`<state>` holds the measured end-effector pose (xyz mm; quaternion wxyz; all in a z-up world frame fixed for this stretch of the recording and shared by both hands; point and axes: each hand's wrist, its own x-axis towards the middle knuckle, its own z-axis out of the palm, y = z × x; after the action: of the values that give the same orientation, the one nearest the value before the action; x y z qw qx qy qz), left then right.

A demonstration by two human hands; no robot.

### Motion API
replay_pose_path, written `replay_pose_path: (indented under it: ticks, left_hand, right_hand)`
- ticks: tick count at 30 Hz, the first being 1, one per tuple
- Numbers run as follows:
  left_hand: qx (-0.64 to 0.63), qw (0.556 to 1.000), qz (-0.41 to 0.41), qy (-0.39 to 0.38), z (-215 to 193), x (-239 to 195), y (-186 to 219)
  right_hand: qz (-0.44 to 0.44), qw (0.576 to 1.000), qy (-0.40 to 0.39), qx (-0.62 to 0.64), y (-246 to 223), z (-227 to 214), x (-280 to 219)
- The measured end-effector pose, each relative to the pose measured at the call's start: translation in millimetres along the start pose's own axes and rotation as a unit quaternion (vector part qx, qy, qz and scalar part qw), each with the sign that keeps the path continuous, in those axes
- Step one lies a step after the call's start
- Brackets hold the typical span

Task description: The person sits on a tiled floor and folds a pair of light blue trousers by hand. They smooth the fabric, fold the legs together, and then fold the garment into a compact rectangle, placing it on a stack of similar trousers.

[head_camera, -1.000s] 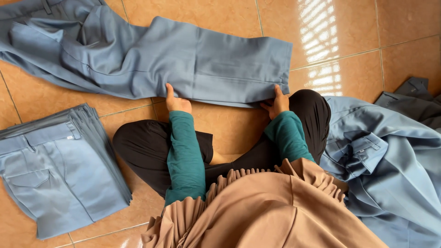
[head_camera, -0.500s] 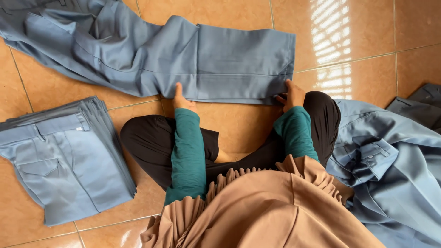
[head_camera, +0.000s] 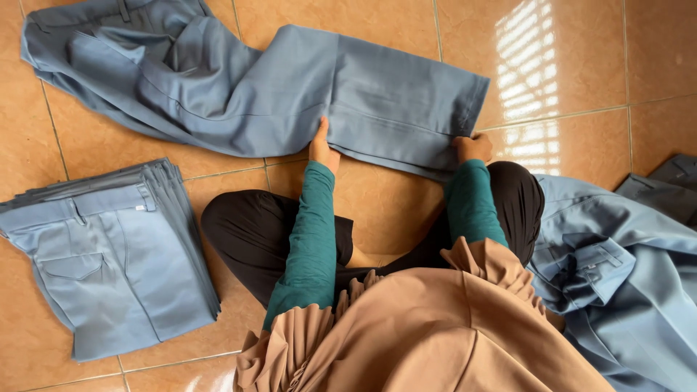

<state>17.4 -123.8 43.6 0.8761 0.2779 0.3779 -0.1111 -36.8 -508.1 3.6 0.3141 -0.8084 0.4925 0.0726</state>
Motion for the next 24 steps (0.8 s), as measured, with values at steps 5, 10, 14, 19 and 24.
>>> replay_pose_path:
  ticks: [5, 10, 14, 19, 24]
  left_hand:
    - [0.002, 0.997, 0.009, -0.081, 17.8, 86.7, 12.0]
    - [-0.079, 0.994, 0.048, -0.054, 104.8, -17.1, 116.0]
    - [-0.144, 0.977, 0.079, -0.136, 78.6, -39.9, 137.2]
    - [-0.087, 0.996, -0.022, -0.006, -78.0, 62.5, 67.5]
    - [0.019, 0.987, 0.027, 0.156, -69.3, 21.6, 40.0]
  right_hand:
    - [0.000, 0.929, -0.097, 0.357, -56.5, -39.9, -22.5]
    - [-0.029, 0.789, -0.199, 0.580, -143.3, -130.5, -84.2]
    - [-0.145, 0.768, -0.259, 0.568, -158.1, -132.5, -103.2]
    - [-0.145, 0.864, -0.230, 0.424, -71.3, -21.2, -31.0]
    - [-0.152, 0.954, -0.074, 0.248, -32.4, 13.6, -5.7]
